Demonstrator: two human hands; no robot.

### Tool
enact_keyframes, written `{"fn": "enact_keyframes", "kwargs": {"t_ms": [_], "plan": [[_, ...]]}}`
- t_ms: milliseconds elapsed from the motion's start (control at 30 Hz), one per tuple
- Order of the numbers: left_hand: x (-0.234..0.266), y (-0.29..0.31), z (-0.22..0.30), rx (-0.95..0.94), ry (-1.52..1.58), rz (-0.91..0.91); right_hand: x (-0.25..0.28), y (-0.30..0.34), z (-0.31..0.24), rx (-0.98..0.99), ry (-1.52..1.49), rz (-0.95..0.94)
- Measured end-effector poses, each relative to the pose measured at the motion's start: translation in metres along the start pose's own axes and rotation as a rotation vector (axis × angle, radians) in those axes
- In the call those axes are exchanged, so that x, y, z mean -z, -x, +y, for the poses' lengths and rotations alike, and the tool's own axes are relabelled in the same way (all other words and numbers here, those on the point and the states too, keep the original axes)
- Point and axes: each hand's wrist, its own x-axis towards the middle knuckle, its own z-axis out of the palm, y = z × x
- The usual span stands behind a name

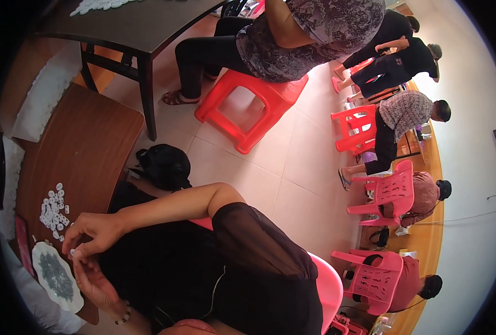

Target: Manually assembling small white plastic components by threading a wire through them at a workshop table.

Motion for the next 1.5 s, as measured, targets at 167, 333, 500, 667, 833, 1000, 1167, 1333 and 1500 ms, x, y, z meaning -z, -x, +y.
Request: {"fn": "enact_keyframes", "kwargs": {"t_ms": [167, 333, 500, 667, 833, 1000, 1167, 1333, 1500], "plan": [[-0.009, 0.003, 0.003, 0.002, -0.04, 0.074, 0.001, 0.002, -0.004, -0.076, -0.044, -0.012], [-0.001, 0.0, 0.005, 0.006, 0.022, -0.021, 0.005, 0.0, -0.008, -0.113, -0.079, -0.001], [-0.001, 0.018, 0.012, -0.052, -0.066, 0.159, -0.006, -0.01, 0.009, -0.004, 0.07, -0.071], [-0.032, 0.007, 0.008, -0.018, -0.157, 0.27, 0.011, 0.001, -0.008, -0.195, 0.153, -0.009], [-0.032, 0.016, 0.018, 0.005, -0.164, 0.273, 0.002, -0.003, -0.002, -0.288, 0.082, -0.081], [-0.022, 0.02, 0.017, 0.066, -0.032, 0.247, -0.006, -0.007, 0.007, -0.301, 0.115, -0.114], [-0.021, 0.016, 0.017, 0.047, -0.066, 0.217, -0.005, -0.008, 0.007, -0.308, 0.135, -0.131], [-0.023, 0.017, 0.016, -0.016, -0.187, 0.212, -0.002, -0.007, 0.009, -0.315, 0.105, -0.15], [-0.024, 0.017, 0.017, -0.03, -0.178, 0.196, 0.001, -0.007, 0.008, -0.322, 0.153, -0.184]]}}
